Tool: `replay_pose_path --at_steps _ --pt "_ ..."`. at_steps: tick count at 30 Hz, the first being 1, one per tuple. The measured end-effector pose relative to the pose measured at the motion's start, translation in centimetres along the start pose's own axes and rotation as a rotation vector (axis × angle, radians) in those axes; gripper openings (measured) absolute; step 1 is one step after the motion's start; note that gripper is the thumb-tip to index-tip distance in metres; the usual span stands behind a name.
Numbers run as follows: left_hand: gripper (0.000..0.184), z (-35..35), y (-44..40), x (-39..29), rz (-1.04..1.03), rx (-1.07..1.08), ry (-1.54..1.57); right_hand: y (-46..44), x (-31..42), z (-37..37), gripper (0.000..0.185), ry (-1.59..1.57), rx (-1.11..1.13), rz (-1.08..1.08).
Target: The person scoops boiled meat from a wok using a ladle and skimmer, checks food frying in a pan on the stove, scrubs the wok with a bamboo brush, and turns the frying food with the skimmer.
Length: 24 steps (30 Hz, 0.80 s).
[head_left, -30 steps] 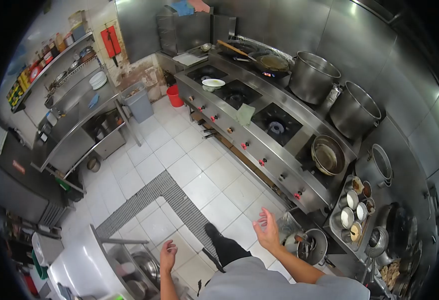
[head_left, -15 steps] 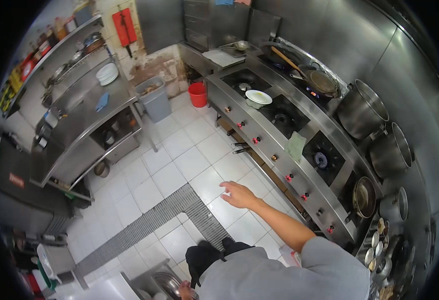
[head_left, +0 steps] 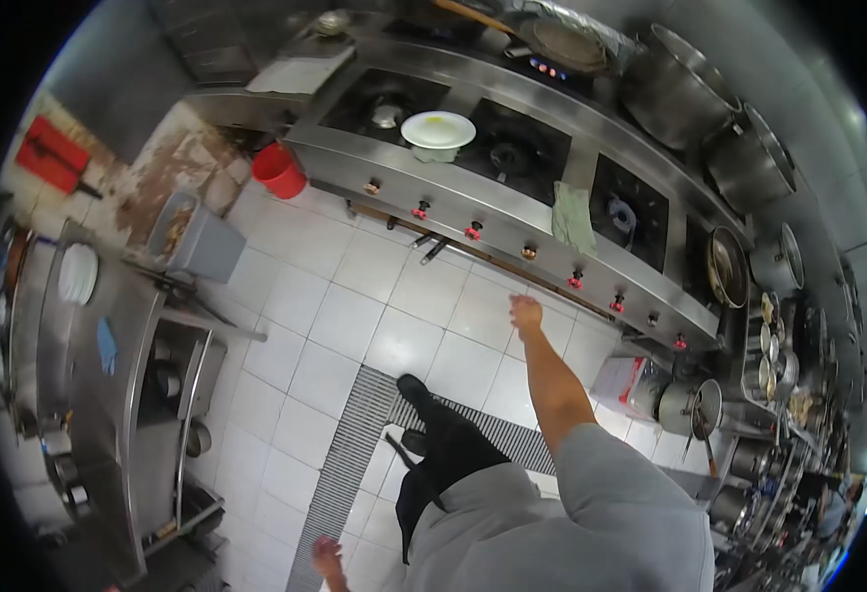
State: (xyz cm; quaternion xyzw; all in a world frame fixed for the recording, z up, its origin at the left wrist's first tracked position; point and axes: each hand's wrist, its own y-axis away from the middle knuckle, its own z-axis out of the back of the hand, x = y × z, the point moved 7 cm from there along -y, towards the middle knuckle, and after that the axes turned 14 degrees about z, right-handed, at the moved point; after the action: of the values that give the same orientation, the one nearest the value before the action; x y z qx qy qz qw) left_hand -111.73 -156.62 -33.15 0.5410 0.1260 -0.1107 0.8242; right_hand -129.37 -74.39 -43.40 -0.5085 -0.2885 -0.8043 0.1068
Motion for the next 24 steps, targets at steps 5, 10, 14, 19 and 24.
replay_pose_path --at_steps 5,10,14,19,24 --pt "0.034 2.4 1.8 -10.9 -0.091 -0.160 -0.126 -6.8 1.8 -0.5 0.032 -0.447 -0.384 -0.133" --pt "0.047 -1.4 -1.7 -12.0 -0.373 0.073 -0.644 -10.8 2.7 -2.7 0.038 -0.645 -0.555 -0.133" --pt "0.047 -6.8 -1.8 -15.6 -0.560 0.243 -0.825 -11.5 0.7 -2.6 0.033 -0.842 -0.694 0.016" --pt "0.036 -11.9 -0.3 -23.7 -0.270 0.157 -0.791 -11.2 0.8 -2.3 0.024 -0.840 -0.652 0.033" --pt "0.037 -12.8 0.4 -27.8 -0.277 0.132 -0.703 -11.2 0.9 -2.4 0.022 -0.861 -0.616 0.043"
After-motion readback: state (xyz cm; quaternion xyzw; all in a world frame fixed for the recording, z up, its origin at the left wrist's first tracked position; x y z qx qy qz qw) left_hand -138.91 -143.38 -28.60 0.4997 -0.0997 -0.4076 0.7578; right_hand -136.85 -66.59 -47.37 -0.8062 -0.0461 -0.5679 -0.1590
